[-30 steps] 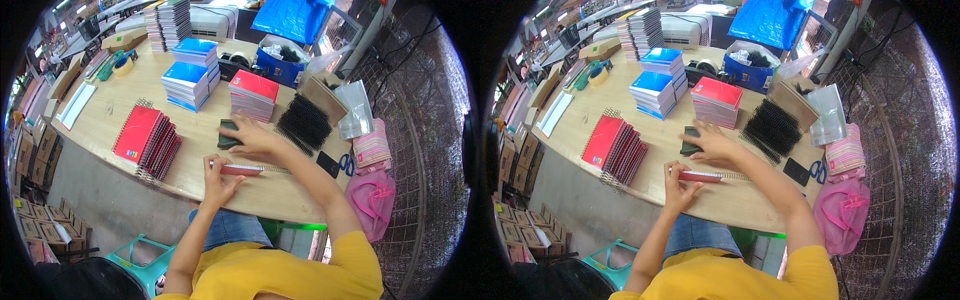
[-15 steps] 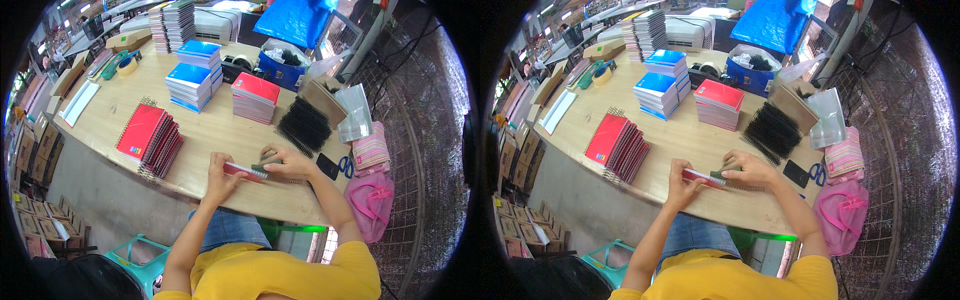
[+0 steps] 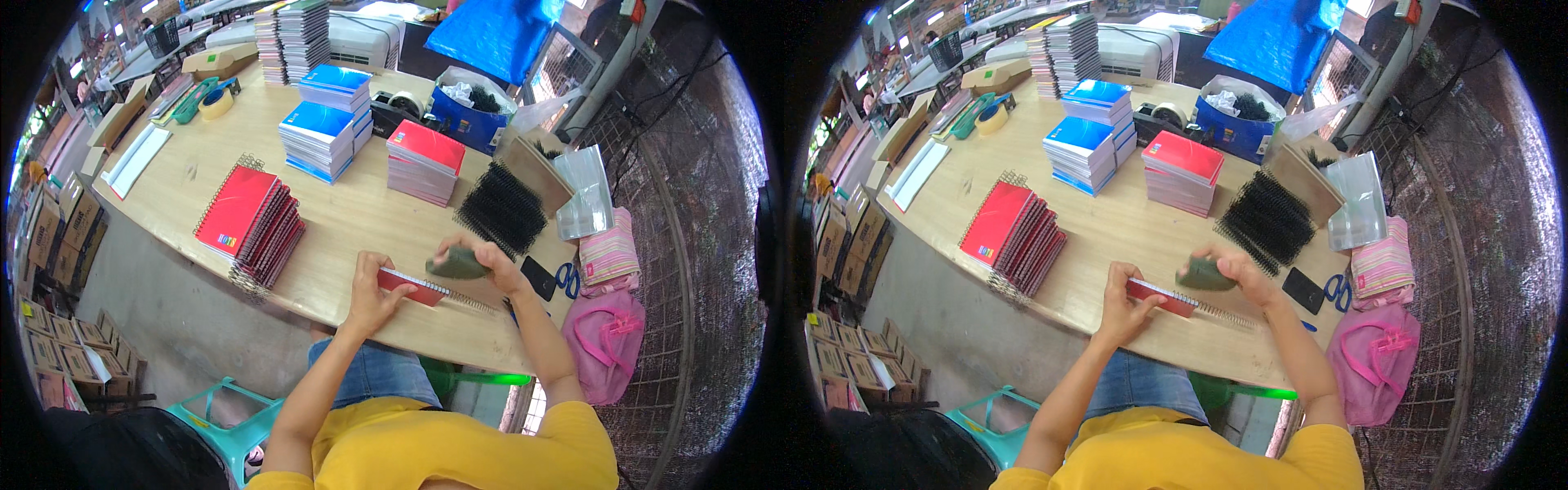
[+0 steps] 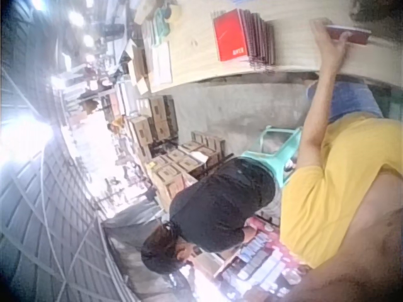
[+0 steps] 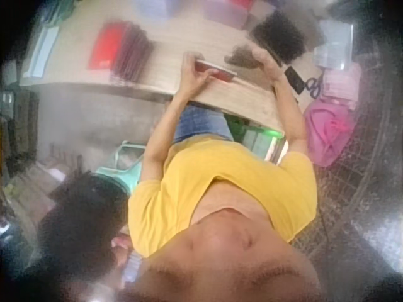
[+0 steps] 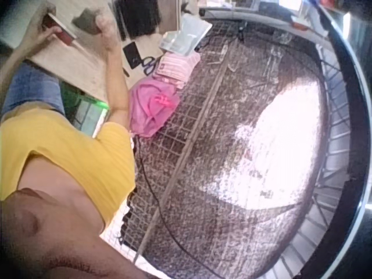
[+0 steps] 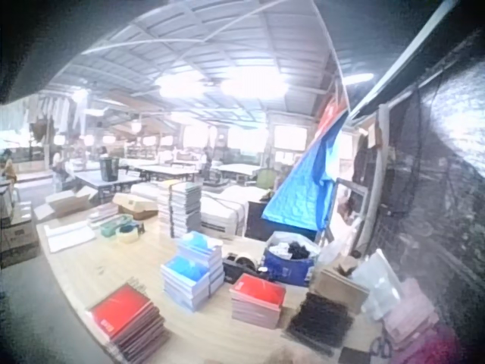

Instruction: The person assembles notebooks by aligning a stack of pages with a cover and threading a wire spiral through the punched holes by hand.

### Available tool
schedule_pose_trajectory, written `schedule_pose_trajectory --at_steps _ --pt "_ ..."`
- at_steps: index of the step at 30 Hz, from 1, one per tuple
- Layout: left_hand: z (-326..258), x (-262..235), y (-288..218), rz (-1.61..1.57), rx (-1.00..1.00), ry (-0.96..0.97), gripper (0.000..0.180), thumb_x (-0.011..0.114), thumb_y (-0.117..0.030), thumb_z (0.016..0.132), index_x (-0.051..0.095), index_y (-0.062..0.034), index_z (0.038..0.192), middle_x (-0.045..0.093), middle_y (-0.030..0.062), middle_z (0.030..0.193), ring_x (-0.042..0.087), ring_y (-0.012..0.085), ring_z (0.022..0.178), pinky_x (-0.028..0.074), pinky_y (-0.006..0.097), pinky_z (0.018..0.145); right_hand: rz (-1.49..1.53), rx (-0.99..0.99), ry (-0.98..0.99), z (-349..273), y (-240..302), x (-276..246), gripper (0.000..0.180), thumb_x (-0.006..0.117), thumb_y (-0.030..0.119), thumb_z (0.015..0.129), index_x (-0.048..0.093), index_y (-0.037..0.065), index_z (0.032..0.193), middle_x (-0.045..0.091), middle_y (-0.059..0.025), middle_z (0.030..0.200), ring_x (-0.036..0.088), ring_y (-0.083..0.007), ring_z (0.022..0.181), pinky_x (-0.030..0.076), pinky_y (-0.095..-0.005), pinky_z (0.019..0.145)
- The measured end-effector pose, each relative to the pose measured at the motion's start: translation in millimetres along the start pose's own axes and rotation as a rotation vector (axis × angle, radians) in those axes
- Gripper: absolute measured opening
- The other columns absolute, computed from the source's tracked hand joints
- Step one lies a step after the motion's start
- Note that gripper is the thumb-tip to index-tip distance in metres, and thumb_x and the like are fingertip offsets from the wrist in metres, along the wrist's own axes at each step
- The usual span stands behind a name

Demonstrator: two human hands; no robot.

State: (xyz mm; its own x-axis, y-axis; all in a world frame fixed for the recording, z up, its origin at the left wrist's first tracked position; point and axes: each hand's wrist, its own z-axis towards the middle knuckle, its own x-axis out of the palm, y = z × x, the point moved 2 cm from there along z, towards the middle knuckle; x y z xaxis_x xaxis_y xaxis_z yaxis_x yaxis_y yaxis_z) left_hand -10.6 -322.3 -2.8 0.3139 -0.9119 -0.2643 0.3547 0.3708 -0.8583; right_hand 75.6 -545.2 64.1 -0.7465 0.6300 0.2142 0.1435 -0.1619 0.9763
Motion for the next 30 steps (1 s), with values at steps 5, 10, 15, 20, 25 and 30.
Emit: schedule_pose_trajectory --at_steps 5,10,15,20,25,30 --pt "2.0 0.5 -1.8 0.007 0.025 0.008 0.055 0.090 -0.017 0.069 0.049 -0.0043 0.104 0.050 0.0134 0.098 0.051 0.0317 0.089 0.046 0.040 0.078 -0.518 0.060 -0.128 -3.2 -11.4 -14.5 0.045 0.062 0.041 0.095 0.071 -0.003 0.102 0.065 -0.0093 0.116 0.061 -0.0207 0.105 0.046 -0.0352 0.094" --pt "1.3 -0.5 -3.2 0.005 0.039 -0.007 0.055 0.090 -0.017 0.068 0.049 -0.0039 0.103 0.050 0.0137 0.098 0.051 0.0322 0.090 0.046 0.040 0.079 -0.705 0.026 -0.046 -3.8 -1.3 5.7 0.043 0.063 0.039 0.094 0.070 -0.001 0.108 0.066 -0.0094 0.117 0.062 -0.0205 0.106 0.047 -0.0347 0.095" --pt "-0.2 3.9 -3.0 -0.014 0.065 0.010 0.056 0.091 -0.016 0.067 0.049 -0.0052 0.102 0.047 0.0091 0.095 0.050 0.0236 0.085 0.045 0.035 0.077 -0.767 0.112 -0.090 -5.5 -15.3 -1.4 0.039 0.063 0.034 0.093 0.073 -0.001 0.106 0.065 -0.0102 0.116 0.061 -0.0224 0.110 0.045 -0.0340 0.097" --pt "0.1 3.5 -1.4 -0.008 0.071 0.009 0.055 0.091 -0.017 0.068 0.049 -0.0056 0.102 0.047 0.0091 0.095 0.050 0.0235 0.085 0.045 0.034 0.077 -0.260 0.136 0.022 -7.9 -9.5 8.8 0.044 0.067 0.037 0.094 0.071 -0.005 0.105 0.061 -0.0092 0.116 0.061 -0.0229 0.109 0.045 -0.0345 0.098" --pt "-2.5 2.6 -0.5 -0.024 0.020 0.037 0.053 0.089 -0.015 0.069 0.050 -0.0034 0.102 0.050 0.0140 0.095 0.053 0.0316 0.086 0.046 0.040 0.075 -0.017 0.074 -0.030 -1.6 -9.9 13.7 0.049 0.066 0.041 0.091 0.067 0.000 0.117 0.065 -0.0105 0.119 0.061 -0.0214 0.114 0.046 -0.0366 0.099" --pt "0.0 4.5 -2.3 -0.039 0.013 0.064 0.051 0.088 -0.014 0.070 0.050 -0.0033 0.102 0.050 0.0141 0.095 0.053 0.0316 0.086 0.046 0.039 0.076 -0.766 0.076 -0.092 7.7 -17.1 6.0 0.041 0.066 0.041 0.093 0.074 0.005 0.111 0.063 -0.0123 0.117 0.064 -0.0268 0.102 0.049 -0.0371 0.094"
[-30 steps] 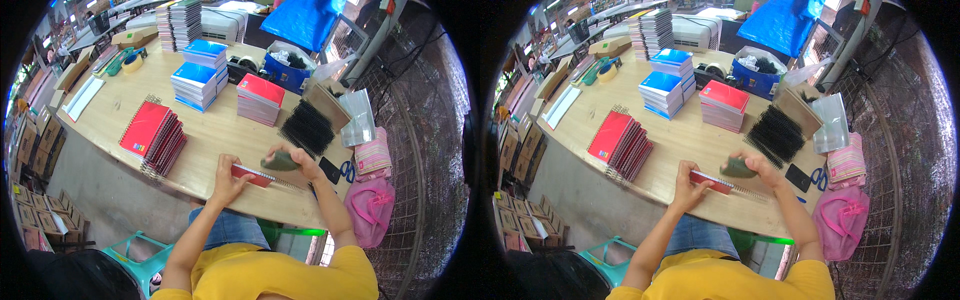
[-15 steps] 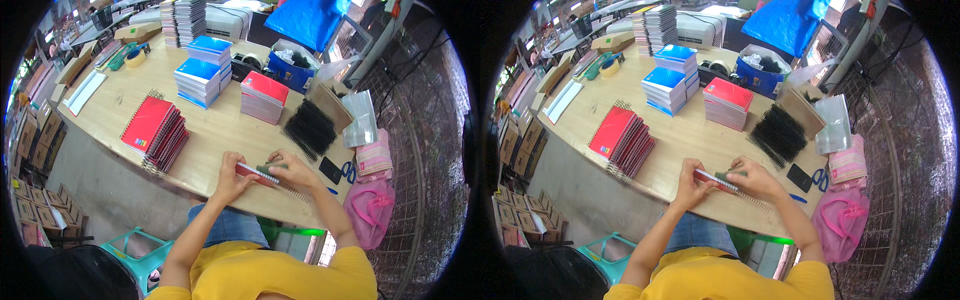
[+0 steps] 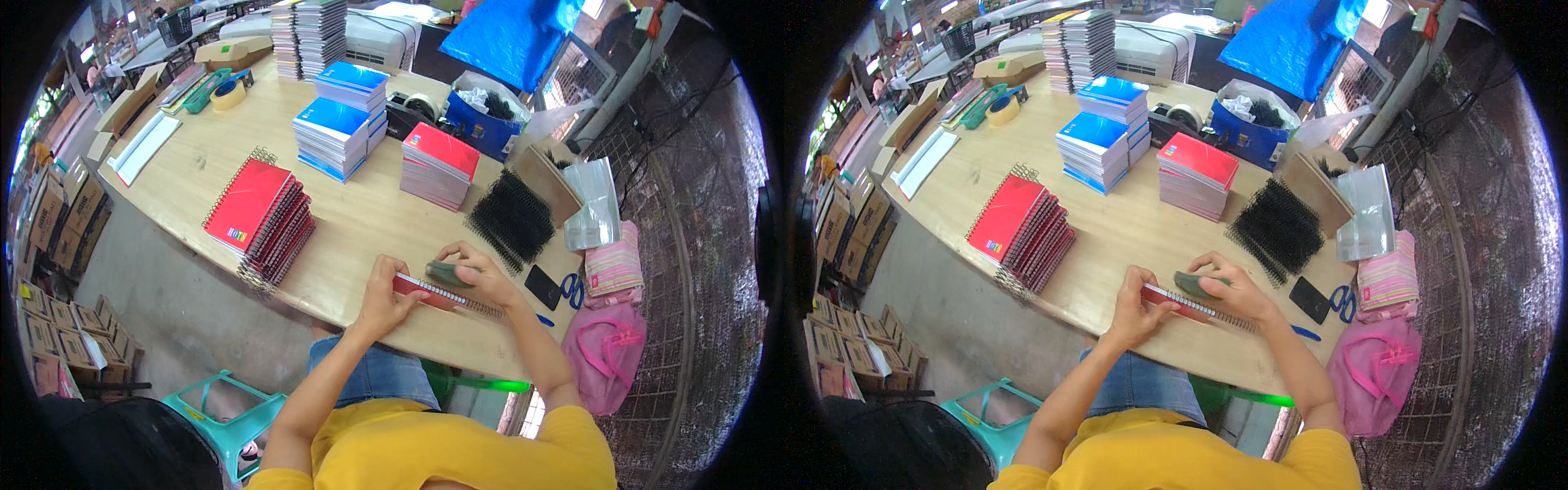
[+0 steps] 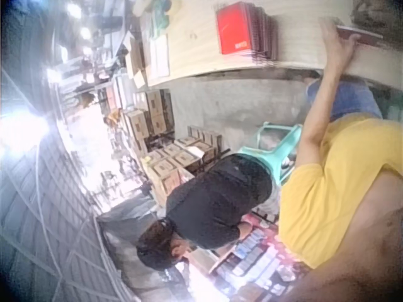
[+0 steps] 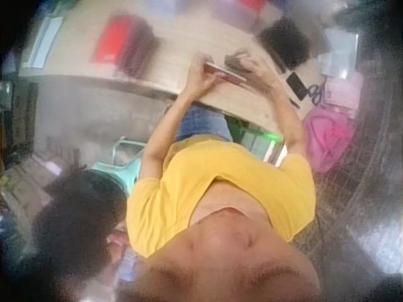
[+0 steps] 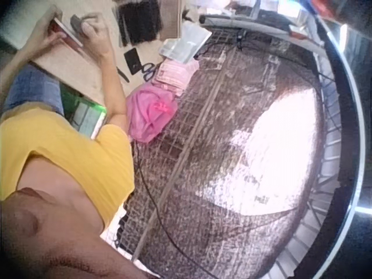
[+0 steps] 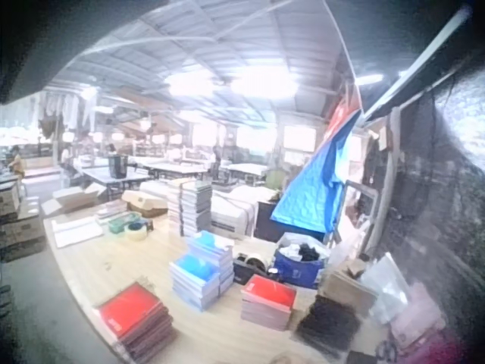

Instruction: The person assembles notebooks by aligning a stack of pages with a cover and threading a wire spiral through the punched holes by hand.

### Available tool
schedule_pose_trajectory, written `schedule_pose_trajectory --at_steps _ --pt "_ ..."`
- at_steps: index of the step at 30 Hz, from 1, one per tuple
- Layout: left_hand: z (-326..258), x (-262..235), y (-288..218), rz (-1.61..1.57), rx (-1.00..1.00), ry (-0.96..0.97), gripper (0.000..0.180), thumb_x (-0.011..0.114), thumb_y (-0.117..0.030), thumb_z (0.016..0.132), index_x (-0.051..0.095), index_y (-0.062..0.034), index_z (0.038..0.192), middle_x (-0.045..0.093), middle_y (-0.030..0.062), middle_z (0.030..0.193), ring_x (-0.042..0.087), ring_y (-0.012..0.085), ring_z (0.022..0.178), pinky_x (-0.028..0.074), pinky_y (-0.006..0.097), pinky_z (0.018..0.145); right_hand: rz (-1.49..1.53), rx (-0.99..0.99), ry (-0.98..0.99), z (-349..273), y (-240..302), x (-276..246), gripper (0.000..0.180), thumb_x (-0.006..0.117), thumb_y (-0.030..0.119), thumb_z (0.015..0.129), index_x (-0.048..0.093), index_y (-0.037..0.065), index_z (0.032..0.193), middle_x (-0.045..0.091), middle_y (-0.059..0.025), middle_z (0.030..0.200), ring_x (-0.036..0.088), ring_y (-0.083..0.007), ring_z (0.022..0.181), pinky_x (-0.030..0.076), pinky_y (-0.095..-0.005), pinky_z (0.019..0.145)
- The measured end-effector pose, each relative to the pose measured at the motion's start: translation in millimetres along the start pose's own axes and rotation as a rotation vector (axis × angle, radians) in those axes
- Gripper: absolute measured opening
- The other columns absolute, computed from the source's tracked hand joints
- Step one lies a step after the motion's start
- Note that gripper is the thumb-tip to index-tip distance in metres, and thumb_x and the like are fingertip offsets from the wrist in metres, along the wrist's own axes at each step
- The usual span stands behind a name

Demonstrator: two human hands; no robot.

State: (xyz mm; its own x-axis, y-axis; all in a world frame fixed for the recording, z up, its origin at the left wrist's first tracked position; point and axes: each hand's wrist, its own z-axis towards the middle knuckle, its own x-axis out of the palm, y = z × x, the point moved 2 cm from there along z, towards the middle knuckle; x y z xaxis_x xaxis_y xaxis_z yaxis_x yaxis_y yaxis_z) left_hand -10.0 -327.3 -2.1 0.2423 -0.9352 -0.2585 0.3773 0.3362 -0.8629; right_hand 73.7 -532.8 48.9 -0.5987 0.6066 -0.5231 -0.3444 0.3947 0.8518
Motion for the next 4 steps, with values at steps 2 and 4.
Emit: schedule_pose_trajectory --at_steps 2,4 --pt "-4.2 -1.4 6.5 -0.003 0.006 0.010 0.054 0.088 -0.015 0.072 0.049 -0.0043 0.108 0.049 0.0132 0.101 0.052 0.0290 0.091 0.046 0.037 0.081 -0.073 0.030 0.016 -1.8 12.3 8.8 0.039 0.068 0.041 0.091 0.076 0.007 0.109 0.062 -0.0127 0.119 0.064 -0.0286 0.104 0.049 -0.0392 0.095" --pt "0.5 -5.0 13.1 -0.026 0.047 0.025 0.060 0.086 -0.017 0.075 0.046 -0.0064 0.118 0.046 0.0112 0.111 0.050 0.0241 0.099 0.045 0.033 0.090 -0.283 -0.030 -0.028 2.8 16.6 9.9 0.040 0.070 0.040 0.090 0.076 0.007 0.113 0.061 -0.0128 0.123 0.064 -0.0285 0.106 0.049 -0.0404 0.097"
